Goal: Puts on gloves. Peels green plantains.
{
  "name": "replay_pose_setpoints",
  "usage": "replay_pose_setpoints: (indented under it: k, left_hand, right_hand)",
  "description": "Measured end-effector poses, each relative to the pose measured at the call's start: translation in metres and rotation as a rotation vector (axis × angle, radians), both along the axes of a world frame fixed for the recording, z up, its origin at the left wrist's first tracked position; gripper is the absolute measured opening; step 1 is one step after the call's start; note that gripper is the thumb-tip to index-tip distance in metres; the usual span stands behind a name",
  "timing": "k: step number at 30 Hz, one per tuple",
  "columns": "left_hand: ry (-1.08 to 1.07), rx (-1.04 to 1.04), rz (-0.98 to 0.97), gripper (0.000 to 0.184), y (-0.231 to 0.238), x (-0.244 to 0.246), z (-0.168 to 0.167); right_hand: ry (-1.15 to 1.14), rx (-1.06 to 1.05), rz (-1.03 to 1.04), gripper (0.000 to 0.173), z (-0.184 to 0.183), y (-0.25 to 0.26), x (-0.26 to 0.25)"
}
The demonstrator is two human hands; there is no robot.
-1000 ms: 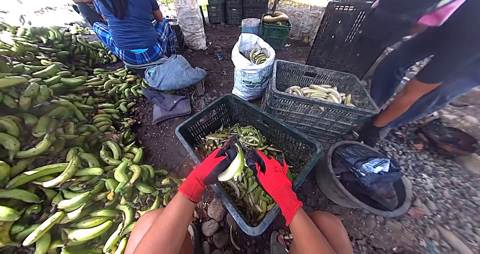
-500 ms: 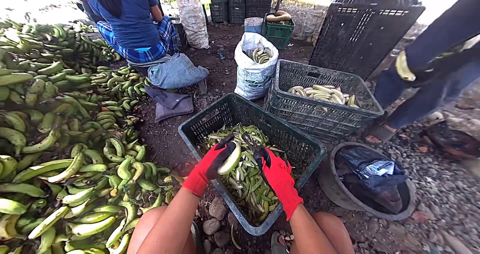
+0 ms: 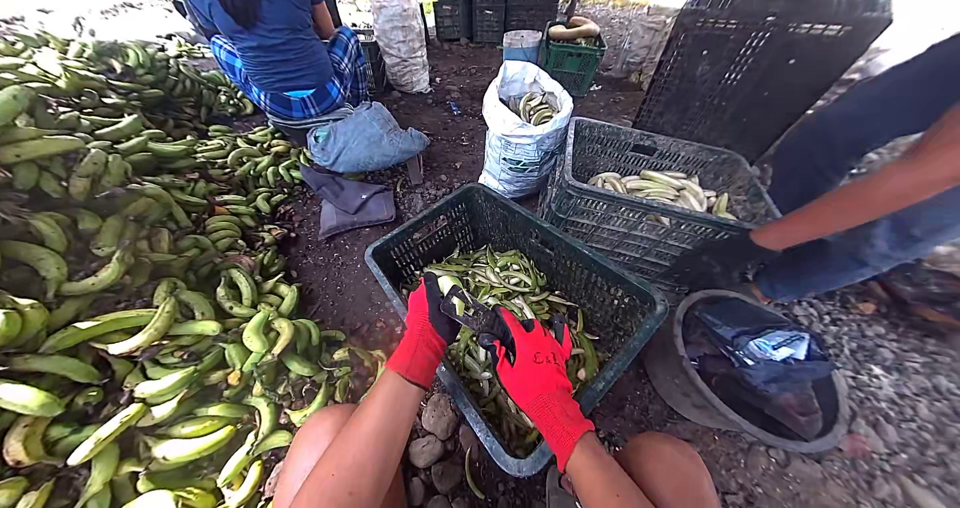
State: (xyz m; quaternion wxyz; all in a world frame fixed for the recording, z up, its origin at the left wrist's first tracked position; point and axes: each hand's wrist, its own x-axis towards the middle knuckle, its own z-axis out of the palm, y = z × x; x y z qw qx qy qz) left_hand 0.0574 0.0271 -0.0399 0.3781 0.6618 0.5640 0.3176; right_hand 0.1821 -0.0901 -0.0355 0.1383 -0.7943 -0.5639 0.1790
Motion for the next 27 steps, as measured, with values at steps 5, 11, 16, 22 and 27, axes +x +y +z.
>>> replay_pose_setpoints:
  k: [5, 11, 16, 22, 27]
  left_hand:
    - [-0.861, -0.338, -0.128, 0.031, -0.001, 0.015, -0.011]
    - [-0.51, -0.306, -0.196, 0.036, -0.006, 0.018, -0.008]
    - [-0.19, -0.051, -0.067, 0.039, -0.02, 0.018, -0.011]
    - [-0.11, 0.186, -0.507, 0.05, -0.024, 0.022, -0.018]
    - [-0.13, 0.022, -0.405, 0.05, -0.016, 0.024, -0.023]
  right_hand:
    - [0.147, 0.001, -0.044, 0.052, 0.002, 0.008, 0.022]
    - [0.092, -0.021, -0.062, 0.054, -0.005, 0.008, 0.033]
    - [0.149, -0.002, -0.041, 0.053, -0.012, 0.01, 0.027]
    - [0.46, 0.17, 0.011, 0.044, -0.024, 0.013, 0.064]
    - [0.55, 0.17, -0.033, 0.047, -0.027, 0.007, 0.061]
